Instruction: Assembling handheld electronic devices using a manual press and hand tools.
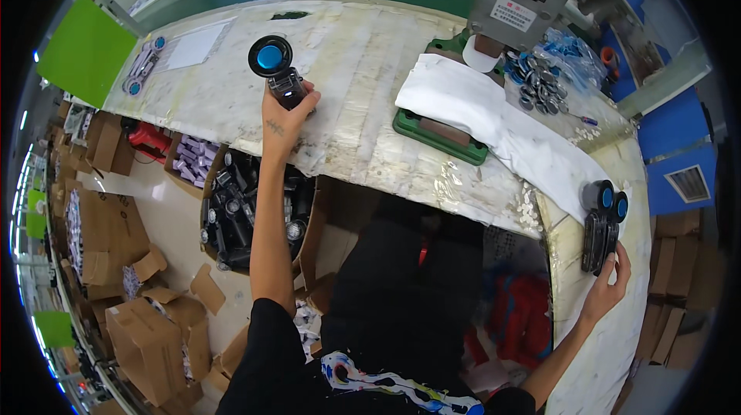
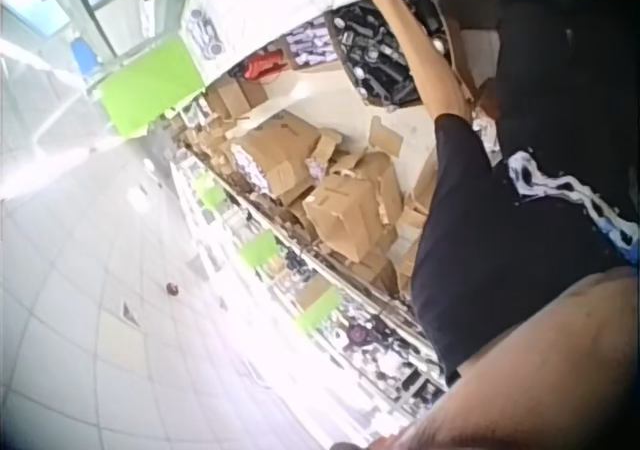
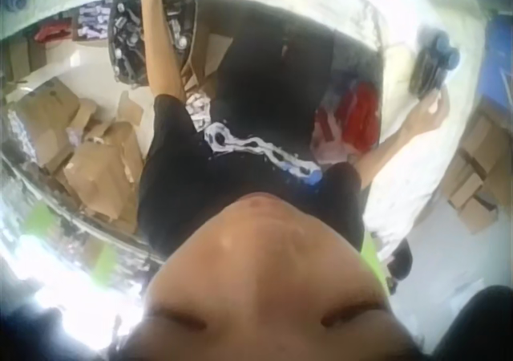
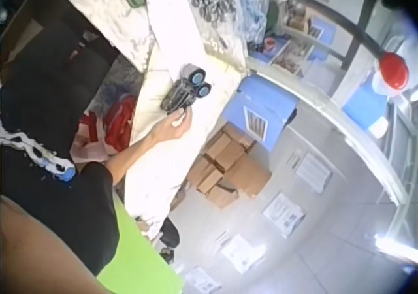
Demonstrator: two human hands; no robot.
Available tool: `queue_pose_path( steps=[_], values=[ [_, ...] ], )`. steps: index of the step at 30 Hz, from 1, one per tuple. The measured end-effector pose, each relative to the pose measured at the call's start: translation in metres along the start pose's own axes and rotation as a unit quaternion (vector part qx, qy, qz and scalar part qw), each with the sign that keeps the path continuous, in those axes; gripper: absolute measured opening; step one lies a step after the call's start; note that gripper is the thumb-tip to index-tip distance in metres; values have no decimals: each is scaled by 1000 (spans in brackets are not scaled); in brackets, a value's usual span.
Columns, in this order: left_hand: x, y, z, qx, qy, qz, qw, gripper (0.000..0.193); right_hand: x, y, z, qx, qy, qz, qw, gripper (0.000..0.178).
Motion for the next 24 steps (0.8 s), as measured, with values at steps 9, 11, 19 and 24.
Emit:
queue_pose_path(
  steps=[9, 11, 19, 24],
  values=[
    [15, 2, 13, 15, 10, 8, 1000, 28, 4, 2, 3, 12, 2, 1, 1000, 24],
    [14, 2, 13, 22, 12, 14, 1000, 30, 7, -4, 4, 12, -12, 11, 1000, 24],
    [8, 11, 15, 21, -11, -102, 995, 57, 1, -8, 5, -7, -34, 52, 998, 27],
    [-26, 17, 23, 8, -52, -275, 960, 55, 14, -13, 3, -28, -63, 37, 997, 30]
  ],
)
Point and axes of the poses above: each hand's wrist, its own z-axis away from the middle knuckle, its own x-axis out of the palm, y = z × x, the point moved 6 cm from there along -z, towards the middle knuckle, and after that the axes turned 5 degrees about -x, right-handed, at the moved point
